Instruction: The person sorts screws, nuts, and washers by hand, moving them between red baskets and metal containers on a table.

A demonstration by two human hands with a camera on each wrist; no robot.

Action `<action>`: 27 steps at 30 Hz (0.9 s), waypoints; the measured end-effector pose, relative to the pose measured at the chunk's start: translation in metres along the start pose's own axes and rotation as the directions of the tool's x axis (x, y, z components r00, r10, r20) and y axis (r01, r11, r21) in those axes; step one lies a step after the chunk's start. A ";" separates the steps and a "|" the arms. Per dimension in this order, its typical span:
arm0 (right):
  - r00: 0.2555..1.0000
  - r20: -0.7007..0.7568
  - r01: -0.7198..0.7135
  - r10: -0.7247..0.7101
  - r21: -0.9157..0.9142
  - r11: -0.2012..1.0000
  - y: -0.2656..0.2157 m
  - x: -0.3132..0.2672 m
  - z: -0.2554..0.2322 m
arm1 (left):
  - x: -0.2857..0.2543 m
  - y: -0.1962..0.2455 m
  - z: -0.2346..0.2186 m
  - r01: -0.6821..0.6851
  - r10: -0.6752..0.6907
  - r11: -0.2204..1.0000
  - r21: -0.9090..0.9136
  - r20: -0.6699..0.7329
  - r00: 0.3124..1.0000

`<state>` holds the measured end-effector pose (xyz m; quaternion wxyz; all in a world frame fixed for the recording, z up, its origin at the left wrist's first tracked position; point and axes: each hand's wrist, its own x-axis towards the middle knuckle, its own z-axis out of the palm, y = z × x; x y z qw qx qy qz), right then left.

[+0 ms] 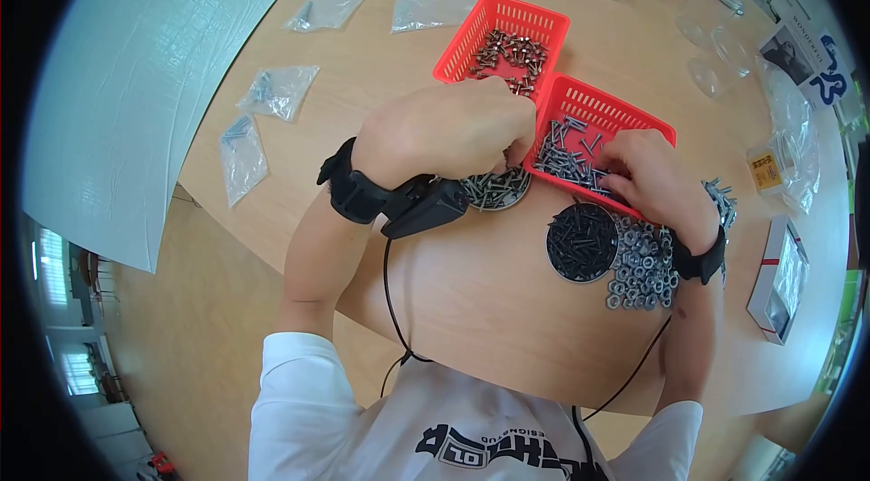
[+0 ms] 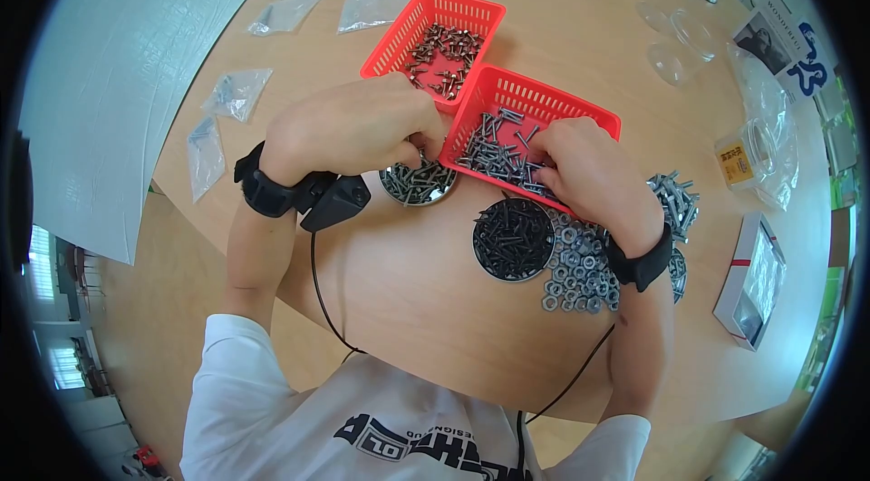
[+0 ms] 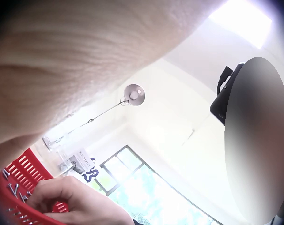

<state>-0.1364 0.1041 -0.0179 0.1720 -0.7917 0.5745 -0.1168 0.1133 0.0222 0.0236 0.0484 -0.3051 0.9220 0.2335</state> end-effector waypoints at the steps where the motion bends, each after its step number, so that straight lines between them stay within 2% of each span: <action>1: 1.000 0.031 -0.002 0.003 -0.015 1.000 0.002 0.001 0.000 | 0.000 -0.001 0.001 0.005 -0.005 1.000 -0.010 -0.010 1.000; 3: 0.996 0.092 -0.005 0.010 -0.046 0.999 0.006 0.002 0.002 | 0.000 -0.004 0.003 0.016 -0.016 0.999 -0.028 -0.029 0.999; 12: 0.996 0.084 0.030 -0.025 -0.059 0.998 0.008 0.001 0.003 | 0.002 -0.002 -0.003 0.033 -0.033 0.999 -0.028 0.030 0.999; 15: 0.997 0.024 0.075 -0.073 -0.061 0.995 0.010 -0.002 0.006 | 0.004 -0.005 -0.003 0.031 -0.028 0.997 -0.064 0.047 0.998; 18: 0.997 0.051 0.057 -0.053 -0.076 0.995 0.011 -0.001 0.006 | 0.001 -0.006 -0.003 -0.022 0.022 1.000 -0.012 -0.015 1.000; 21: 0.997 0.069 0.041 -0.036 -0.072 0.997 0.011 -0.001 0.005 | -0.001 -0.005 -0.005 0.028 -0.029 0.998 -0.062 -0.021 0.999; 24: 0.998 0.049 0.046 -0.043 -0.071 0.996 0.011 -0.001 0.006 | -0.001 -0.006 -0.005 0.019 -0.021 0.999 -0.047 -0.029 0.999; 27: 0.998 0.061 0.035 -0.030 -0.086 0.996 0.010 -0.001 0.005 | -0.001 -0.001 -0.009 0.050 -0.049 0.997 -0.057 0.019 0.999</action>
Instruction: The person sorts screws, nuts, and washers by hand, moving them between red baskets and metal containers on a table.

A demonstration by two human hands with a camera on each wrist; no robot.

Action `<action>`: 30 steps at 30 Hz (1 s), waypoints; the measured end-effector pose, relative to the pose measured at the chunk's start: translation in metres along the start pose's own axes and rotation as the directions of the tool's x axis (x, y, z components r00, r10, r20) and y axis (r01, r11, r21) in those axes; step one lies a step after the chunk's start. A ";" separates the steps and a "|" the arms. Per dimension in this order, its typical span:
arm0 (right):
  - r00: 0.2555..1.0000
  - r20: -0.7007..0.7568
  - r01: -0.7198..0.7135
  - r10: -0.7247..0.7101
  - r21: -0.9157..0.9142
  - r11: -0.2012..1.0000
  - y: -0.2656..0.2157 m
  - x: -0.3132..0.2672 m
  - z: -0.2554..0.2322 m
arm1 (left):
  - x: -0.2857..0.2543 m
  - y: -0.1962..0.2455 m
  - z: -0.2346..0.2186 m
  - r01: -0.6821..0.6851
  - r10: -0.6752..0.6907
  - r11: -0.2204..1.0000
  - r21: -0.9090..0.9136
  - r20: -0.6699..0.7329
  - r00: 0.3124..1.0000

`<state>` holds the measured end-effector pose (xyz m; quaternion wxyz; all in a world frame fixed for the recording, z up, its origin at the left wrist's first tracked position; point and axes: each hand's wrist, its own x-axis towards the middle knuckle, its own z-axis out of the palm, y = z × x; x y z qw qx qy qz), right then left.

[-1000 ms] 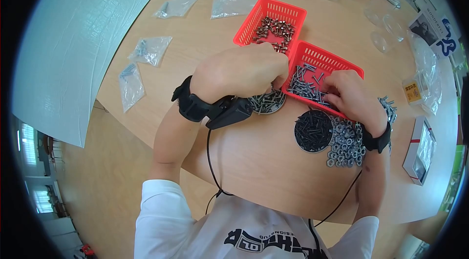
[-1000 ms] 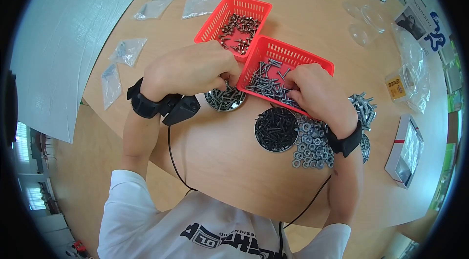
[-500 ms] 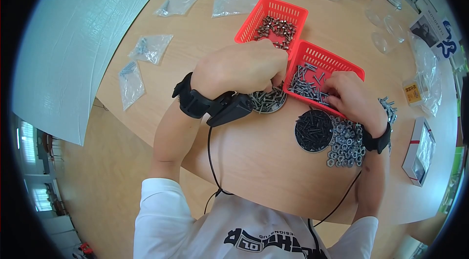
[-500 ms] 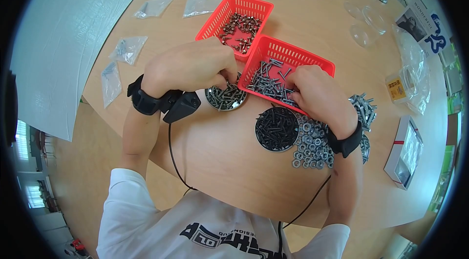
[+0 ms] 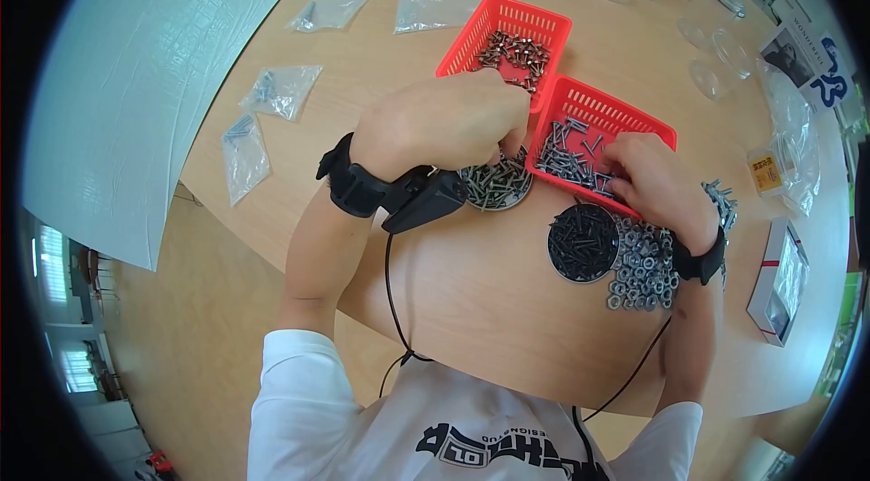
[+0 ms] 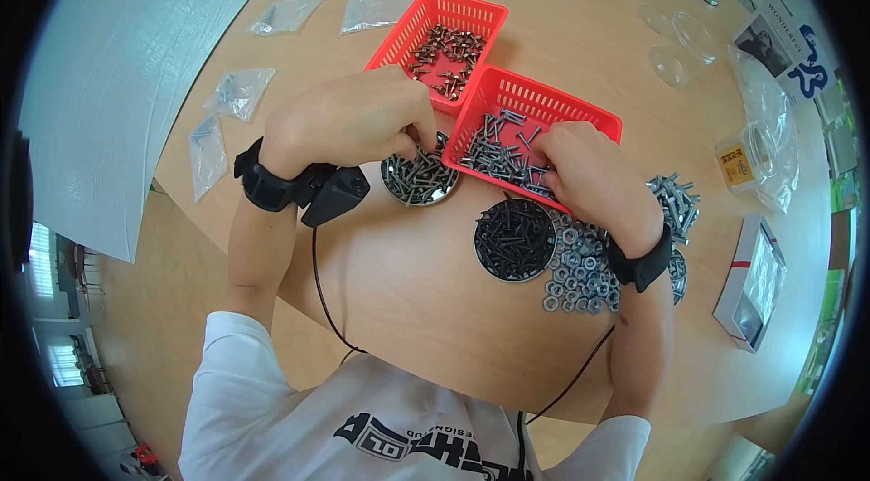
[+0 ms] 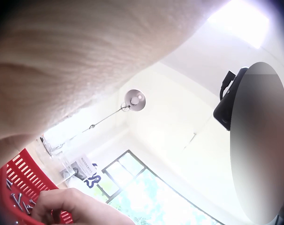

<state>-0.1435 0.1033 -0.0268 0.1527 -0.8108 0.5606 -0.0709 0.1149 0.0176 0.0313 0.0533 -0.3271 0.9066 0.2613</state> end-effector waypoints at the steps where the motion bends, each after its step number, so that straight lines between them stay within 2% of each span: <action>1: 1.000 0.004 -0.006 0.006 0.002 1.000 0.000 0.000 0.000 | 0.000 0.000 0.000 -0.019 0.019 1.000 0.009 -0.006 1.000; 6: 1.000 0.004 -0.004 0.004 0.013 1.000 0.000 0.000 0.000 | 0.002 -0.008 0.005 -0.092 0.093 0.996 0.023 -0.037 0.995; 12: 0.999 0.035 -0.024 0.024 0.006 1.000 0.000 0.002 -0.001 | 0.002 -0.008 0.007 -0.114 0.118 0.992 0.049 -0.092 0.989; 15: 1.000 -0.014 0.008 -0.008 0.014 1.000 0.002 0.000 0.002 | 0.001 -0.009 0.010 -0.134 0.140 0.989 0.065 -0.115 0.983; 21: 0.999 -0.006 -0.040 0.040 0.051 0.998 -0.008 0.002 -0.005 | 0.001 -0.012 0.014 -0.147 0.154 0.988 0.057 -0.148 0.977; 24: 0.999 -0.041 -0.008 0.010 0.061 0.998 -0.008 0.001 -0.005 | 0.000 -0.013 0.014 -0.130 0.137 0.990 0.052 -0.173 0.975; 30: 0.999 -0.046 0.008 -0.006 0.048 0.999 -0.004 0.002 -0.002 | 0.000 -0.017 0.016 -0.208 0.220 0.975 0.074 -0.266 0.939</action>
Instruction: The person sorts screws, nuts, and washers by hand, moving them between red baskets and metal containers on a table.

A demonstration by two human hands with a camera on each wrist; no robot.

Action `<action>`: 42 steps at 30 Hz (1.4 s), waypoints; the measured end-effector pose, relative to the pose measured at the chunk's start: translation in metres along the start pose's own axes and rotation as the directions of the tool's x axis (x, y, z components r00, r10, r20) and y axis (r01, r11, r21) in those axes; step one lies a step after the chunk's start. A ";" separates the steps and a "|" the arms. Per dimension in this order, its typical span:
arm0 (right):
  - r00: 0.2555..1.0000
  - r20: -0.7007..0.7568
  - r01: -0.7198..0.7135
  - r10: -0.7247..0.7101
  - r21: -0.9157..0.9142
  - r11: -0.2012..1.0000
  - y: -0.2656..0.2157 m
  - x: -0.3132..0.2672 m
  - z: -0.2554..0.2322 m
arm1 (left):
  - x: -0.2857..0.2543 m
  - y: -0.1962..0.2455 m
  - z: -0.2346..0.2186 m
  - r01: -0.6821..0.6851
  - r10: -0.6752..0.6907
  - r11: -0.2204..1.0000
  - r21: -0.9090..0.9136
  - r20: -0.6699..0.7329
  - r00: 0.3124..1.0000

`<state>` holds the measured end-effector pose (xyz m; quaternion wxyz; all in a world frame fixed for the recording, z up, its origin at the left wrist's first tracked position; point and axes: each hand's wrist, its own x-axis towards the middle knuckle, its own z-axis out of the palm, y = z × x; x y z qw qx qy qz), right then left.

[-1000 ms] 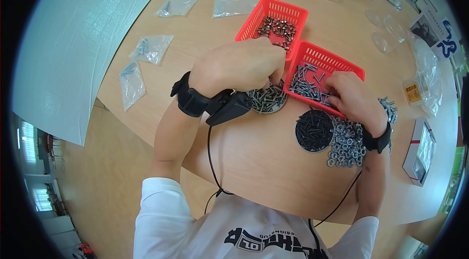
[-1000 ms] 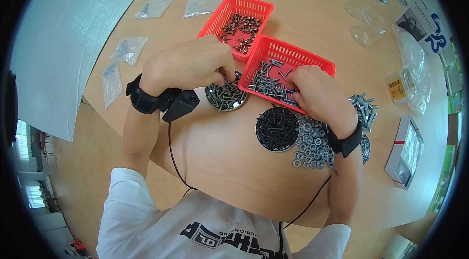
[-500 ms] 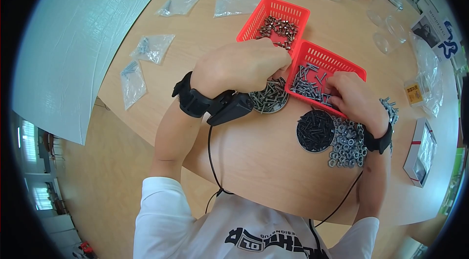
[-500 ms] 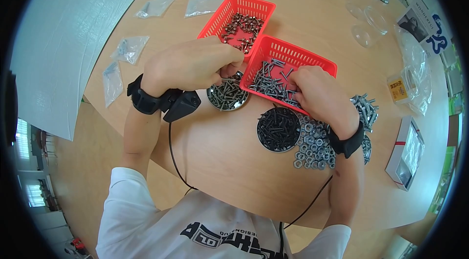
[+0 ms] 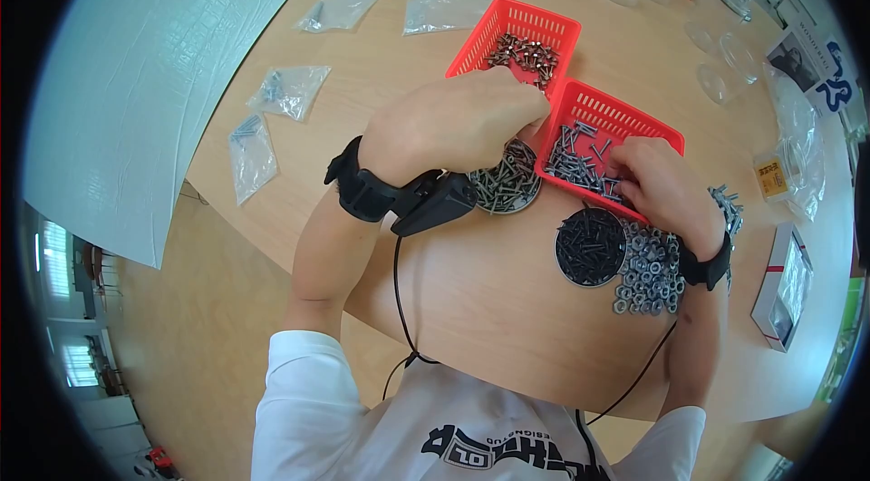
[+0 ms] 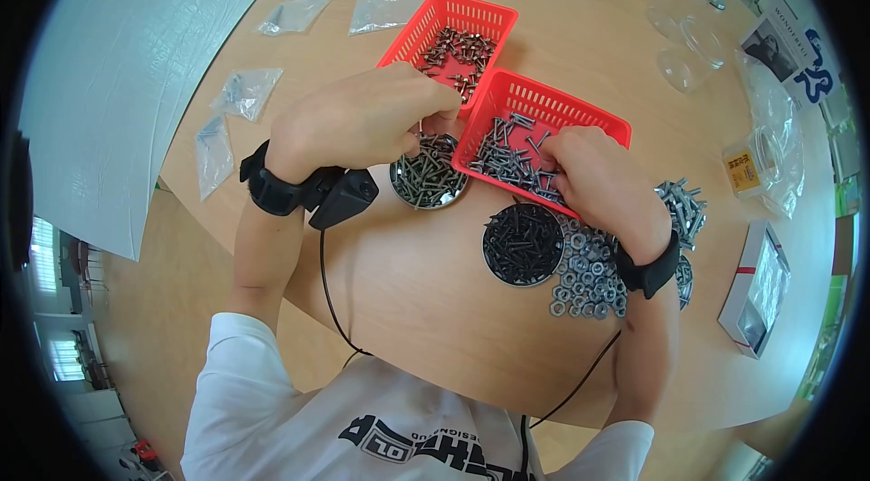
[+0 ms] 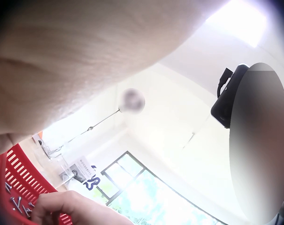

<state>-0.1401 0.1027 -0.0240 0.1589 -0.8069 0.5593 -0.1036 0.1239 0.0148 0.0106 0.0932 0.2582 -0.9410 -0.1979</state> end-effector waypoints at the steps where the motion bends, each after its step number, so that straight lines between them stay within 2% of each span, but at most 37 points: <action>1: 1.000 0.004 -0.005 0.005 -0.004 1.000 -0.001 0.000 0.000 | 0.000 0.001 -0.001 0.012 -0.012 1.000 -0.002 0.015 1.000; 21: 1.000 0.018 -0.005 0.006 -0.034 0.999 -0.001 0.002 -0.002 | 0.003 0.004 -0.009 0.107 -0.111 0.993 0.039 0.111 0.988; 24: 0.989 -0.139 0.045 -0.040 0.032 0.998 0.005 0.000 0.004 | 0.005 0.008 -0.014 0.143 -0.148 0.989 0.046 0.146 0.978; 27: 0.990 -0.142 0.027 -0.017 0.071 0.997 0.005 0.003 -0.001 | 0.006 0.013 -0.017 0.165 -0.173 0.984 0.064 0.158 0.972; 33: 0.984 -0.175 -0.009 0.034 0.146 0.989 0.000 0.003 -0.006 | 0.005 0.010 -0.016 0.133 -0.141 0.989 0.063 0.142 0.980; 42: 0.976 -0.218 0.023 0.029 0.235 0.972 -0.011 0.004 -0.014 | 0.004 0.008 -0.011 0.057 -0.058 0.998 0.015 0.078 0.995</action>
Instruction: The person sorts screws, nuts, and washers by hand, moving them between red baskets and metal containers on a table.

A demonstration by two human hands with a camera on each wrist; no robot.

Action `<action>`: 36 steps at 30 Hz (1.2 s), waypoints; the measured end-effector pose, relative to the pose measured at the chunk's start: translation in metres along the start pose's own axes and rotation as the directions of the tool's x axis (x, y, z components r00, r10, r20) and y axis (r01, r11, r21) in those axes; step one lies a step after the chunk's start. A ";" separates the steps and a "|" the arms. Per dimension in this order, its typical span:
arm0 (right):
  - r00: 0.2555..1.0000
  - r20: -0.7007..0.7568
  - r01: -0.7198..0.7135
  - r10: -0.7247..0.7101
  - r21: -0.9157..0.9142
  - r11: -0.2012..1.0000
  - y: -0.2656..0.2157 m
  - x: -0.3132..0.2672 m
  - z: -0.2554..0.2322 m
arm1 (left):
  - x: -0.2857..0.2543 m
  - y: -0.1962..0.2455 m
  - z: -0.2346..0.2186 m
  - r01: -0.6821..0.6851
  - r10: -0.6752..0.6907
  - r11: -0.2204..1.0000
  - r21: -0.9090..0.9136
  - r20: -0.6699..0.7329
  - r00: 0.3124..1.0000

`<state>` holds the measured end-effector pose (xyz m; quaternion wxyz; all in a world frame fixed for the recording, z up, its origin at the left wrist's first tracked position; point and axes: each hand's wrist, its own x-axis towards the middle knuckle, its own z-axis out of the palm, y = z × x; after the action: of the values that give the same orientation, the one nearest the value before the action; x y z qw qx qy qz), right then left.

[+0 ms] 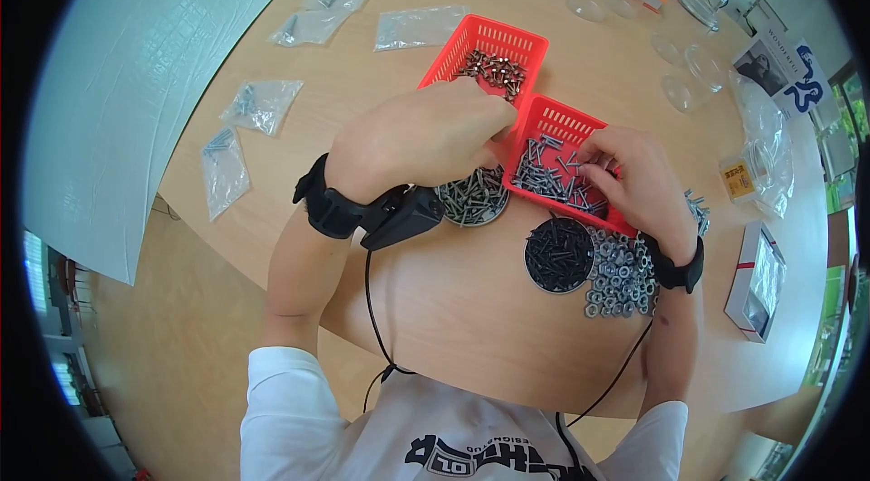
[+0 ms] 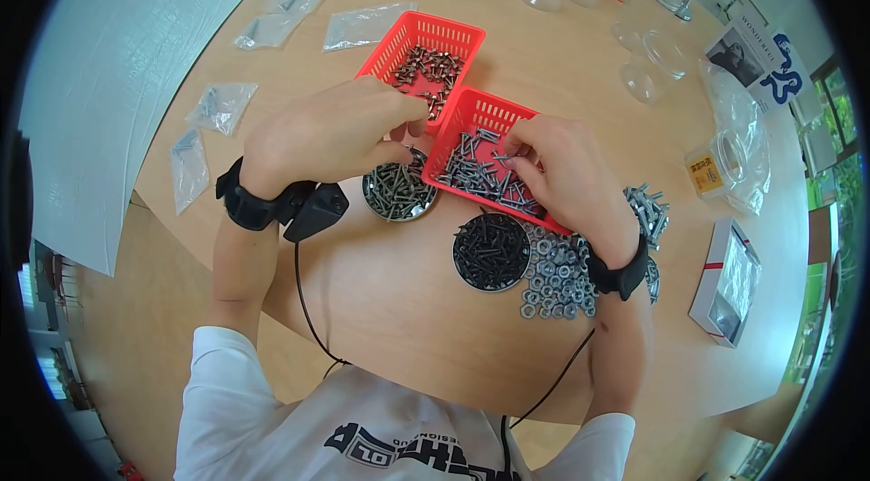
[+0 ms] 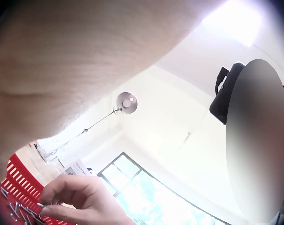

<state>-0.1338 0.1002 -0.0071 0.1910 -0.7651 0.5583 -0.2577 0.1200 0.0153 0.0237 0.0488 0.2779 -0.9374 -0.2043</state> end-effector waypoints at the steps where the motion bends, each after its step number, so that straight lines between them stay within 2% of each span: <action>1: 0.999 -0.027 0.022 -0.022 0.007 1.000 -0.004 0.000 0.000 | 0.001 -0.001 0.002 -0.015 0.015 1.000 0.009 -0.016 1.000; 6: 0.991 -0.109 0.076 -0.073 0.028 0.997 -0.026 -0.004 -0.001 | 0.004 0.016 0.004 -0.050 0.053 0.997 0.059 -0.053 0.997; 9: 0.989 -0.103 0.108 -0.105 0.026 0.994 -0.038 -0.008 -0.003 | 0.006 0.017 0.011 -0.166 0.173 0.984 0.063 -0.116 0.978; 12: 0.982 -0.124 0.146 -0.146 -0.003 0.989 -0.045 -0.011 -0.002 | 0.004 0.023 0.008 -0.174 0.173 0.985 -0.005 -0.094 0.980; 15: 0.974 -0.157 0.165 -0.163 -0.003 0.986 -0.049 -0.012 0.000 | 0.004 0.016 0.014 -0.265 0.256 0.964 -0.040 -0.150 0.955; 18: 0.969 -0.182 0.168 -0.167 -0.008 0.986 -0.050 -0.012 0.005 | -0.003 0.027 0.001 -0.223 0.217 0.973 -0.054 -0.093 0.972; 21: 0.978 -0.167 0.131 -0.126 0.018 0.991 -0.054 -0.012 0.009 | 0.000 0.022 0.004 -0.222 0.217 0.974 -0.042 -0.093 0.972; 24: 0.977 -0.168 0.133 -0.128 0.020 0.991 -0.057 -0.013 0.010 | -0.002 0.018 -0.007 -0.188 0.188 0.982 0.026 -0.023 0.982; 27: 0.978 -0.169 0.132 -0.126 0.026 0.991 -0.056 -0.012 0.006 | -0.012 0.006 -0.021 -0.108 0.108 0.994 -0.029 -0.020 0.994; 30: 0.979 -0.153 0.135 -0.133 0.005 0.991 -0.057 -0.012 0.004 | -0.015 0.004 -0.031 0.014 -0.016 0.999 0.041 0.059 0.998; 36: 0.980 -0.139 0.142 -0.140 0.006 0.990 -0.054 -0.012 0.007 | -0.013 0.006 -0.024 0.117 -0.123 0.990 0.080 0.081 0.989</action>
<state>-0.0917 0.1285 0.0170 0.1392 -0.7815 0.5125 -0.3277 0.1325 0.0185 0.0487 -0.0143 0.3264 -0.9272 -0.1831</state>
